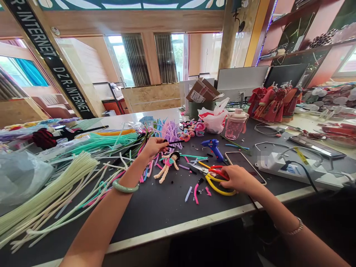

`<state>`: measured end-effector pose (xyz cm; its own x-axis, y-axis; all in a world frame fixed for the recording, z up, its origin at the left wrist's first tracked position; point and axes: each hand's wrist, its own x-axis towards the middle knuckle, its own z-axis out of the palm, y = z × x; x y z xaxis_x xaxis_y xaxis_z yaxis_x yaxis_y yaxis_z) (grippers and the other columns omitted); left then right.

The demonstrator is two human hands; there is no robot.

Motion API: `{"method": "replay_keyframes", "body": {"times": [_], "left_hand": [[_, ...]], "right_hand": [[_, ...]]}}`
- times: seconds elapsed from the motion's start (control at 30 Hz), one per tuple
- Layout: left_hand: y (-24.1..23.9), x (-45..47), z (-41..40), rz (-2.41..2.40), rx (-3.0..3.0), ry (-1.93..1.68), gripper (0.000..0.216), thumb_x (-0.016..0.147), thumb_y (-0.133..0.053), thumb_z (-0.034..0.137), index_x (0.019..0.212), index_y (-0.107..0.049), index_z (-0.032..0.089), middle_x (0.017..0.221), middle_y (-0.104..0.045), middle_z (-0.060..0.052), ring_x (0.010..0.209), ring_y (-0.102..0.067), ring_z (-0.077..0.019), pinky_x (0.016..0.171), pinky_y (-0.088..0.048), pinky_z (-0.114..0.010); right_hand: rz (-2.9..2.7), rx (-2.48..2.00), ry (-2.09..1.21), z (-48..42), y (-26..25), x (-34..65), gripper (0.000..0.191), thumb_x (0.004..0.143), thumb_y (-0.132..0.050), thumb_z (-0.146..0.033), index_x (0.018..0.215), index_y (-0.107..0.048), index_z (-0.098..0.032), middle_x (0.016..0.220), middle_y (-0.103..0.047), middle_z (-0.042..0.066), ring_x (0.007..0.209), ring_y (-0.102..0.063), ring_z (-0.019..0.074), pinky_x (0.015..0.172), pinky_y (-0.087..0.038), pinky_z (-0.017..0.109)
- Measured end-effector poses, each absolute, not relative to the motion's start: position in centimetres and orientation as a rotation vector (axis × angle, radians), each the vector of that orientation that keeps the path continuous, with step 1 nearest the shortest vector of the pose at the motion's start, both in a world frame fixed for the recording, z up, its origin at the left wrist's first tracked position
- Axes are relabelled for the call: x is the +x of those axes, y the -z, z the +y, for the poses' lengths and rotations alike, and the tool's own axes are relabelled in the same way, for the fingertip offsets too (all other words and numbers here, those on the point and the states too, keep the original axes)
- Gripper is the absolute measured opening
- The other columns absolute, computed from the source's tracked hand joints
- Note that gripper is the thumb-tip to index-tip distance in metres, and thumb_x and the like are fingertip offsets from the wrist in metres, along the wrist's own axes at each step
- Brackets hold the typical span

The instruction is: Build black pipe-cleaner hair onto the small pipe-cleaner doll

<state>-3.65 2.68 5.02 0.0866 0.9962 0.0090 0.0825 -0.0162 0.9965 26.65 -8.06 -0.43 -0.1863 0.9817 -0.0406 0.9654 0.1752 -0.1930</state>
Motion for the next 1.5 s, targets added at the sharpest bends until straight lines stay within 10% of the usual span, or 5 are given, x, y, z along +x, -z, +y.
{"method": "replay_keyframes", "body": {"times": [0.83,1.5], "left_hand": [[-4.9,0.8,-0.8,0.862,1.059,-1.245,0.029,0.053,-0.088,0.017,0.064,-0.062,0.01,0.054,-0.057,0.004,0.048,-0.054,-0.0042,0.047,-0.042,-0.015],[-4.0,0.9,-0.4,0.95,1.103,-1.268,0.026,0.057,-0.085,0.019,0.062,-0.061,0.011,0.054,-0.056,0.004,0.048,-0.053,-0.0049,0.048,-0.041,-0.018]], "right_hand": [[-1.95,-1.473,-0.8,-8.2,-0.6,22.3,0.045,0.072,-0.05,-0.065,0.08,-0.049,-0.021,0.075,-0.052,0.0,0.067,-0.045,0.0162,0.063,-0.037,0.031],[-1.607,-1.519,-0.983,-8.7,-0.1,20.7,0.059,0.066,-0.049,-0.079,0.053,-0.035,-0.023,0.046,-0.032,-0.005,0.034,-0.04,0.0108,0.036,-0.029,0.025]]}}
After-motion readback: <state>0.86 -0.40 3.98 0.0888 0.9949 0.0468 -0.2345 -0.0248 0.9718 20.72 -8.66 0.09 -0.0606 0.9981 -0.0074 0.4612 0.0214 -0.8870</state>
